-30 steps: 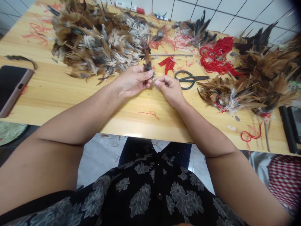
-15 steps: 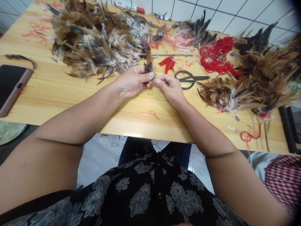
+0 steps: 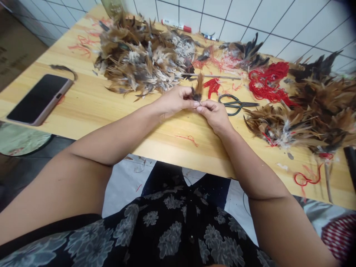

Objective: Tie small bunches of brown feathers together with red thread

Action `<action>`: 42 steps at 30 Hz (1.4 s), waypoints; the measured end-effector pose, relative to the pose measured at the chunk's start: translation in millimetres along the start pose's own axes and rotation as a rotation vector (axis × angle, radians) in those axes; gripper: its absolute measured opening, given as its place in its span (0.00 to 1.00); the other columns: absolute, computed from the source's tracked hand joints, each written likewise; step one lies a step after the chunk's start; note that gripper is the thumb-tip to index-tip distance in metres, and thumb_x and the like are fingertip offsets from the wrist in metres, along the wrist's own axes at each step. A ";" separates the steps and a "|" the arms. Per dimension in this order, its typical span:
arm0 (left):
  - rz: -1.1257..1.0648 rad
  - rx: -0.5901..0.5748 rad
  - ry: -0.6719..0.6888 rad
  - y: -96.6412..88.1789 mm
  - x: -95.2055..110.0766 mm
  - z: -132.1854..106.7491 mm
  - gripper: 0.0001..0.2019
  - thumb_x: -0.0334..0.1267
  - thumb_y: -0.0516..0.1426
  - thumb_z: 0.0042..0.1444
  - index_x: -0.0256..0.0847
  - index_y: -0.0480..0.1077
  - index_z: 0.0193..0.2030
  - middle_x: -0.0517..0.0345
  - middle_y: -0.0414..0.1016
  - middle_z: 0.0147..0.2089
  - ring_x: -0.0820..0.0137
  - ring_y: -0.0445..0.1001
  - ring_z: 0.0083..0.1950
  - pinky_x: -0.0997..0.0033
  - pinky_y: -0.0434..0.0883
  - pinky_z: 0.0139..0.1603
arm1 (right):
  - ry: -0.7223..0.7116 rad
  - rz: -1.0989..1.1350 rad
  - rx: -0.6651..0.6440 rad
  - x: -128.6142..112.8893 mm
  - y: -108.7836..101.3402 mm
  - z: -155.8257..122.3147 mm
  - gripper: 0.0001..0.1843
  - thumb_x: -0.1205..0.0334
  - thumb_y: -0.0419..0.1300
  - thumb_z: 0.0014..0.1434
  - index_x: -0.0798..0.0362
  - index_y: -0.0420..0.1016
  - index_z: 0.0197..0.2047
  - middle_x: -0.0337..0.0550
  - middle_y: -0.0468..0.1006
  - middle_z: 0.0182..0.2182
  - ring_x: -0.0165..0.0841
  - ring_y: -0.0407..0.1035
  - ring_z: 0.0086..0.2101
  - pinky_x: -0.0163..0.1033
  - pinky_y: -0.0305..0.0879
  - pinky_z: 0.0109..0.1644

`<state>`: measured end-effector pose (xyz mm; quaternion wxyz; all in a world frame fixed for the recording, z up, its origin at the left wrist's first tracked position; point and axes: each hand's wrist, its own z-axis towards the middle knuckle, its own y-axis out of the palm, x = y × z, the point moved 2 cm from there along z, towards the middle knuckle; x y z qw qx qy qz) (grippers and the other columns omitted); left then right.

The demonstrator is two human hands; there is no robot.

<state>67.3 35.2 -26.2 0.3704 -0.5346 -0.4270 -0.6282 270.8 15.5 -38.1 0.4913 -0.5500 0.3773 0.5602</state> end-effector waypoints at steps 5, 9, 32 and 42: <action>0.047 -0.060 -0.013 1.8 20.2 -1.7 0.18 0.33 0.88 0.57 0.40 0.85 0.41 0.57 0.86 0.41 0.63 0.83 0.44 0.67 0.79 0.50 | -0.035 0.018 0.028 -5.1 1.6 -1.6 0.40 0.19 0.85 0.51 0.47 0.81 0.32 0.38 0.82 0.32 0.35 0.73 0.39 0.45 0.76 0.52; 0.301 0.155 0.134 -31.5 46.3 3.3 0.13 0.26 0.81 0.63 0.43 0.85 0.42 0.58 0.83 0.40 0.61 0.79 0.49 0.65 0.75 0.57 | -0.032 -0.018 0.082 -2.9 -2.1 -1.7 0.36 0.24 0.83 0.59 0.48 0.80 0.35 0.36 0.79 0.32 0.33 0.68 0.38 0.42 0.69 0.48; 0.927 0.172 0.194 -118.0 34.7 26.5 0.13 0.25 0.69 0.56 0.49 0.79 0.29 0.54 0.67 0.39 0.54 0.68 0.50 0.57 0.68 0.70 | -0.067 -0.042 0.115 0.3 -0.4 -0.8 0.43 0.12 0.78 0.60 0.47 0.78 0.36 0.34 0.69 0.30 0.32 0.57 0.34 0.41 0.55 0.41; 0.495 0.117 0.196 -72.0 48.7 5.6 0.14 0.39 0.80 0.75 0.47 0.81 0.44 0.61 0.78 0.41 0.62 0.64 0.47 0.63 0.64 0.54 | -0.056 -0.057 0.137 3.3 1.6 -0.2 0.39 0.17 0.78 0.65 0.47 0.77 0.37 0.34 0.68 0.30 0.32 0.59 0.35 0.41 0.58 0.41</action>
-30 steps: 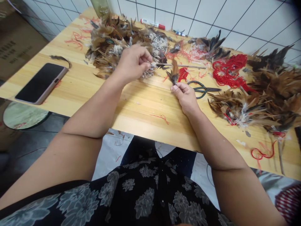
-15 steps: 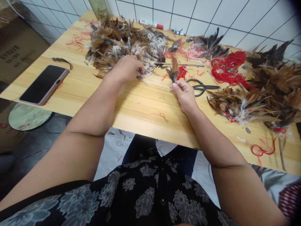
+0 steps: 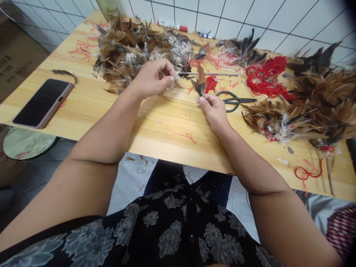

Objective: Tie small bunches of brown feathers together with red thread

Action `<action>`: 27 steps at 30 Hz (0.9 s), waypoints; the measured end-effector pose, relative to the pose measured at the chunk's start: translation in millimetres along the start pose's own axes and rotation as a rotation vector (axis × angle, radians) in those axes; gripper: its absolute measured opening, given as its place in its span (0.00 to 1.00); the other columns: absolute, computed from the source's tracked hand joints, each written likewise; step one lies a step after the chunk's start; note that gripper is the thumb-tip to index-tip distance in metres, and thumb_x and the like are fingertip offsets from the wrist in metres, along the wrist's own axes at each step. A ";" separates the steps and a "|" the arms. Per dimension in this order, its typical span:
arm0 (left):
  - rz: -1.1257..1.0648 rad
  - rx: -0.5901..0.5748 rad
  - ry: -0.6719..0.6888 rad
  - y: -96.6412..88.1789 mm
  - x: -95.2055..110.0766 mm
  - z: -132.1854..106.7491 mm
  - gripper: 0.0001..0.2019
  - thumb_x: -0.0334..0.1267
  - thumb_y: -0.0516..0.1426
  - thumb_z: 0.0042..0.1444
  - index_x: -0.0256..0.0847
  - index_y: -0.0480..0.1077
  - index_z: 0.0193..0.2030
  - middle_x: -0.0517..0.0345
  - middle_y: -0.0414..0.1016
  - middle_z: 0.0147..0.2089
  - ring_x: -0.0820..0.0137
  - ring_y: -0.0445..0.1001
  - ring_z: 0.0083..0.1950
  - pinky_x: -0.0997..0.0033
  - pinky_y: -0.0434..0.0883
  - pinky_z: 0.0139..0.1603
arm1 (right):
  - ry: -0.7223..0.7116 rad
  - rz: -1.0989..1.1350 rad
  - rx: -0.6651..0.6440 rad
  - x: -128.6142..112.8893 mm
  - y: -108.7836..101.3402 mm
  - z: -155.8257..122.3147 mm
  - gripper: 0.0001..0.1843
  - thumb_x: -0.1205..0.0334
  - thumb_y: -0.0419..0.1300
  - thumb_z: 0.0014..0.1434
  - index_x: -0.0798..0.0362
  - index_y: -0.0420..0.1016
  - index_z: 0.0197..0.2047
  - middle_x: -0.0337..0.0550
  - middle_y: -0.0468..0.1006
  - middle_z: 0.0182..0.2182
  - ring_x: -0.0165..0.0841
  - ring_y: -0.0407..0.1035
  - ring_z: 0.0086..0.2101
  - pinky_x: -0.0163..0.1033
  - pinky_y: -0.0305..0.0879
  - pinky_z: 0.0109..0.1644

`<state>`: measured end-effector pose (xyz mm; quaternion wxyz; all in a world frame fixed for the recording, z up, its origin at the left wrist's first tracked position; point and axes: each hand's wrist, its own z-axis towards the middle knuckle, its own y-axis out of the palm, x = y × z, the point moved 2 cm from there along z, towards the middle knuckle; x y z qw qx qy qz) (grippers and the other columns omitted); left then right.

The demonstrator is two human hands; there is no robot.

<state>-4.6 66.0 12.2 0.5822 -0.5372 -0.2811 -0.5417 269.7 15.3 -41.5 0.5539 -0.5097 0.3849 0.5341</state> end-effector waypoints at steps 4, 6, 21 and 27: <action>-0.219 -0.050 -0.044 19.4 11.9 -8.7 0.11 0.35 0.77 0.78 0.50 0.82 0.45 0.57 0.85 0.42 0.59 0.68 0.46 0.62 0.65 0.52 | 0.016 -0.001 0.016 3.6 -0.3 0.7 0.38 0.18 0.76 0.69 0.46 0.76 0.38 0.35 0.67 0.31 0.33 0.61 0.35 0.41 0.63 0.41; -0.265 -0.064 -0.128 26.5 18.7 -12.2 0.13 0.31 0.78 0.77 0.48 0.82 0.45 0.56 0.85 0.41 0.59 0.74 0.47 0.63 0.68 0.52 | 0.015 0.001 0.020 6.1 -1.4 1.7 0.38 0.17 0.74 0.70 0.45 0.76 0.39 0.36 0.67 0.32 0.34 0.63 0.36 0.41 0.65 0.42; -0.377 -0.087 -0.286 55.6 38.3 -25.5 0.17 0.21 0.83 0.61 0.44 0.86 0.37 0.56 0.89 0.42 0.60 0.88 0.54 0.70 0.73 0.45 | 0.047 0.028 0.022 5.2 3.1 3.8 0.38 0.19 0.81 0.64 0.47 0.83 0.38 0.39 0.82 0.35 0.36 0.75 0.42 0.43 0.77 0.50; -0.255 -0.076 -0.127 56.6 27.2 -21.6 0.13 0.23 0.79 0.67 0.44 0.86 0.39 0.59 0.88 0.40 0.59 0.84 0.60 0.65 0.71 0.51 | 0.051 0.056 0.009 6.0 3.3 4.3 0.35 0.22 0.84 0.62 0.47 0.87 0.39 0.42 0.88 0.38 0.39 0.82 0.46 0.44 0.82 0.53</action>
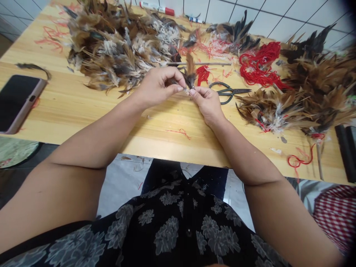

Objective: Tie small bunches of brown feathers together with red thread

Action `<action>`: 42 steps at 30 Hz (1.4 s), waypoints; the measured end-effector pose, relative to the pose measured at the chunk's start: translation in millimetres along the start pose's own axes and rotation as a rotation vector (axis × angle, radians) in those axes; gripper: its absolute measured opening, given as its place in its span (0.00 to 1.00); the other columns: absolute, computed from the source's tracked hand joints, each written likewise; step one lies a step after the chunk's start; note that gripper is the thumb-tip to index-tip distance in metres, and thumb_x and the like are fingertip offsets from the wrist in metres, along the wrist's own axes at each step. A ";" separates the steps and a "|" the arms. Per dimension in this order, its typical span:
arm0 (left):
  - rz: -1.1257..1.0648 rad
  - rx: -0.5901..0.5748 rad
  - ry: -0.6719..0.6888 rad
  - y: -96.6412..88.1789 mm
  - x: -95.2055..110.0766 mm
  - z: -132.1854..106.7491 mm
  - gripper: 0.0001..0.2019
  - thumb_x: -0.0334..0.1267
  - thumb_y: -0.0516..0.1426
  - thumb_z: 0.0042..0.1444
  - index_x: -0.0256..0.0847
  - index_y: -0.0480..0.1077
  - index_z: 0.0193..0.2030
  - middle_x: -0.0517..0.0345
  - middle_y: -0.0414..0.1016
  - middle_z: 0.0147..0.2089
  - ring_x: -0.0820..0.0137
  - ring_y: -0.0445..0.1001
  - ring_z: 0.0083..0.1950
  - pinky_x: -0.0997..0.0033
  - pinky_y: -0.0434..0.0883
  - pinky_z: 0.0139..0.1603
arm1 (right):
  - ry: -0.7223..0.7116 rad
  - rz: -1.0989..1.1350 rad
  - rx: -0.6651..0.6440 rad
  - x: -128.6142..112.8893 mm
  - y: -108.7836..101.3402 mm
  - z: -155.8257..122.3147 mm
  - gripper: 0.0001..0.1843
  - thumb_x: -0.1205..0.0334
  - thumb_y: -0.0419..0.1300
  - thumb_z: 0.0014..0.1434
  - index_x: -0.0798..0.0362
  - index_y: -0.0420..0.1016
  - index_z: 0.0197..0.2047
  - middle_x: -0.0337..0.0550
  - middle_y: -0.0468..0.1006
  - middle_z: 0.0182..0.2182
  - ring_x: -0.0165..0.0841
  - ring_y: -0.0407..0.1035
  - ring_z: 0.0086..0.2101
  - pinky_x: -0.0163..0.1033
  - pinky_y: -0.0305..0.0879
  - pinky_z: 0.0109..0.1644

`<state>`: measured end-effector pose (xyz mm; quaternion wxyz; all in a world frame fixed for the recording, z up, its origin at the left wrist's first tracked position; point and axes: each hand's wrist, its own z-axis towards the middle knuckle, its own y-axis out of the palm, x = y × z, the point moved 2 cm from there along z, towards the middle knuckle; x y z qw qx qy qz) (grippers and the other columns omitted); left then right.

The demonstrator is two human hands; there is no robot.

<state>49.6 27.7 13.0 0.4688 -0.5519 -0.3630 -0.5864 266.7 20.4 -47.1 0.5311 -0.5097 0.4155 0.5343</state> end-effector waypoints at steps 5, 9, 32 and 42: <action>0.059 -0.024 0.134 -4.9 -8.0 8.1 0.15 0.22 0.81 0.64 0.46 0.87 0.37 0.60 0.88 0.40 0.60 0.82 0.53 0.63 0.71 0.52 | -0.010 0.045 -0.048 -2.1 -0.9 -0.8 0.37 0.20 0.83 0.62 0.48 0.88 0.40 0.44 0.91 0.40 0.40 0.85 0.51 0.46 0.85 0.58; 0.093 -0.052 0.176 -6.0 -6.0 10.1 0.18 0.20 0.80 0.63 0.51 0.89 0.36 0.58 0.87 0.38 0.55 0.83 0.51 0.58 0.70 0.50 | -0.022 0.054 -0.079 -1.8 -1.3 -0.8 0.37 0.20 0.83 0.62 0.49 0.88 0.40 0.42 0.90 0.40 0.40 0.85 0.53 0.46 0.85 0.61; 0.073 -0.016 0.032 -6.5 9.2 2.5 0.21 0.10 0.76 0.61 0.45 0.88 0.35 0.60 0.86 0.36 0.57 0.83 0.52 0.64 0.72 0.56 | -0.068 -0.020 -0.085 8.8 -2.3 4.3 0.34 0.24 0.82 0.67 0.50 0.89 0.41 0.40 0.86 0.37 0.35 0.78 0.43 0.43 0.79 0.52; 0.555 -0.239 0.465 -20.0 -17.0 15.5 0.15 0.23 0.70 0.62 0.51 0.91 0.43 0.58 0.92 0.46 0.54 0.86 0.50 0.54 0.77 0.60 | -0.063 -0.177 -0.156 2.5 -0.2 2.6 0.36 0.23 0.82 0.64 0.51 0.86 0.38 0.38 0.80 0.34 0.33 0.71 0.39 0.41 0.70 0.46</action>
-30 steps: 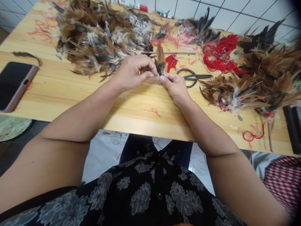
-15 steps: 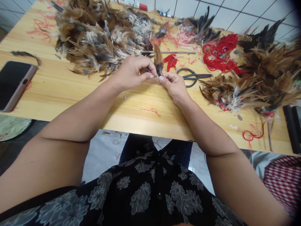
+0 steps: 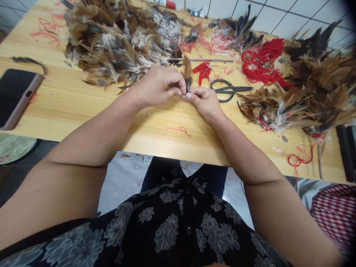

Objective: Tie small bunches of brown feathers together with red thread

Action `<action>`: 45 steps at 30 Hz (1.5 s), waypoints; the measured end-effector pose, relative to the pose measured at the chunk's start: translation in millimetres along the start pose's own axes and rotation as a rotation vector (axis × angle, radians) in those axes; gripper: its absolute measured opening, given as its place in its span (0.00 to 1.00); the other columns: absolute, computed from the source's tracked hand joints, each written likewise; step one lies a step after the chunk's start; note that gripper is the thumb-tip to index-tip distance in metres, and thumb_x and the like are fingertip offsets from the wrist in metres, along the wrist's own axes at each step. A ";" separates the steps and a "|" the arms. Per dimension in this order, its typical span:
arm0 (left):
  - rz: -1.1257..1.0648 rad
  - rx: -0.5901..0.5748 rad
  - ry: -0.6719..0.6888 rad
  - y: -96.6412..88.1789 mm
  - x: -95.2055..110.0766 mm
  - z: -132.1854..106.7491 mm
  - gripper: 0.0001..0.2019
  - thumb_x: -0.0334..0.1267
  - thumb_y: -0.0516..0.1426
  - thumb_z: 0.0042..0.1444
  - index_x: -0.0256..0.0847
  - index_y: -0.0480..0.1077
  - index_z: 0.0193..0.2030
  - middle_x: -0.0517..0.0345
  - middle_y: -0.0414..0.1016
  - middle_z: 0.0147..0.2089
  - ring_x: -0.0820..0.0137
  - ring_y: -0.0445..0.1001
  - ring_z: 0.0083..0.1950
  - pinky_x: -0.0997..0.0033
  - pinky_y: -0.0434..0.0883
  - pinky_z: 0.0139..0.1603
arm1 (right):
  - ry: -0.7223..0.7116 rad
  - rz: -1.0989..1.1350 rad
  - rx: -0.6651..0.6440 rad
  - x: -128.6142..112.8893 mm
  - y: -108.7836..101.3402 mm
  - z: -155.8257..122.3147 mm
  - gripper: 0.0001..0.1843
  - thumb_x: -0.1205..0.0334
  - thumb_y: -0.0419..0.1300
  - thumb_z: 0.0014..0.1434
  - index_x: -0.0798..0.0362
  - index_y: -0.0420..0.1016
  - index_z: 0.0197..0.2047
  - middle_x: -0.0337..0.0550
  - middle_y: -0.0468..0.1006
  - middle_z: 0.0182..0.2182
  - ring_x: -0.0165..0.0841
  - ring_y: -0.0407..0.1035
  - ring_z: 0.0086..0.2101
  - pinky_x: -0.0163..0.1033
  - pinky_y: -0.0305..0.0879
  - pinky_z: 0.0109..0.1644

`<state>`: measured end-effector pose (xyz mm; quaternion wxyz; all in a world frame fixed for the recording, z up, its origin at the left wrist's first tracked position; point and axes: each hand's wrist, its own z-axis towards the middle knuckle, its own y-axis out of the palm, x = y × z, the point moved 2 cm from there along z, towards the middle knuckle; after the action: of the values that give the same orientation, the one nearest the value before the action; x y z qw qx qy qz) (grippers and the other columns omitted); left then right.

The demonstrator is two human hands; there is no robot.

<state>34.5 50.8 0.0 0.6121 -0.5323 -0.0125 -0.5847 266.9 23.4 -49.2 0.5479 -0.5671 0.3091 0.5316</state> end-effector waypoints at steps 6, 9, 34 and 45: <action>-0.069 -0.026 -0.050 7.5 0.6 2.3 0.17 0.21 0.72 0.62 0.53 0.87 0.47 0.59 0.90 0.48 0.55 0.83 0.51 0.52 0.76 0.63 | 0.001 -0.118 -0.075 -1.8 0.1 -1.6 0.31 0.31 0.82 0.69 0.52 0.86 0.38 0.39 0.79 0.34 0.33 0.68 0.39 0.42 0.68 0.47; -0.132 0.142 -0.084 4.4 14.7 3.4 0.21 0.21 0.77 0.64 0.50 0.84 0.55 0.57 0.88 0.58 0.54 0.80 0.62 0.56 0.72 0.74 | -0.023 -0.077 -0.041 -5.8 -1.4 -3.4 0.31 0.29 0.80 0.71 0.51 0.85 0.38 0.39 0.80 0.35 0.34 0.69 0.39 0.42 0.71 0.49; -0.840 0.289 -0.645 36.7 36.9 3.4 0.20 0.22 0.82 0.65 0.39 0.80 0.31 0.59 0.82 0.31 0.69 0.79 0.32 0.73 0.75 0.40 | -0.037 -0.119 0.041 -14.2 3.7 -6.2 0.28 0.35 0.79 0.72 0.47 0.83 0.32 0.43 0.85 0.36 0.40 0.76 0.43 0.48 0.78 0.60; -1.064 0.335 -0.738 29.4 25.2 5.6 0.24 0.28 0.81 0.76 0.39 0.77 0.32 0.61 0.80 0.29 0.74 0.78 0.29 0.76 0.77 0.36 | 0.013 -0.027 0.071 -13.1 4.9 -7.2 0.36 0.21 0.80 0.65 0.48 0.85 0.36 0.43 0.88 0.37 0.38 0.77 0.41 0.45 0.78 0.54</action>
<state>67.3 29.4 -0.2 0.2699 -0.5165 -0.5725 -0.5768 261.0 12.6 -39.5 0.5729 -0.5547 0.3236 0.5093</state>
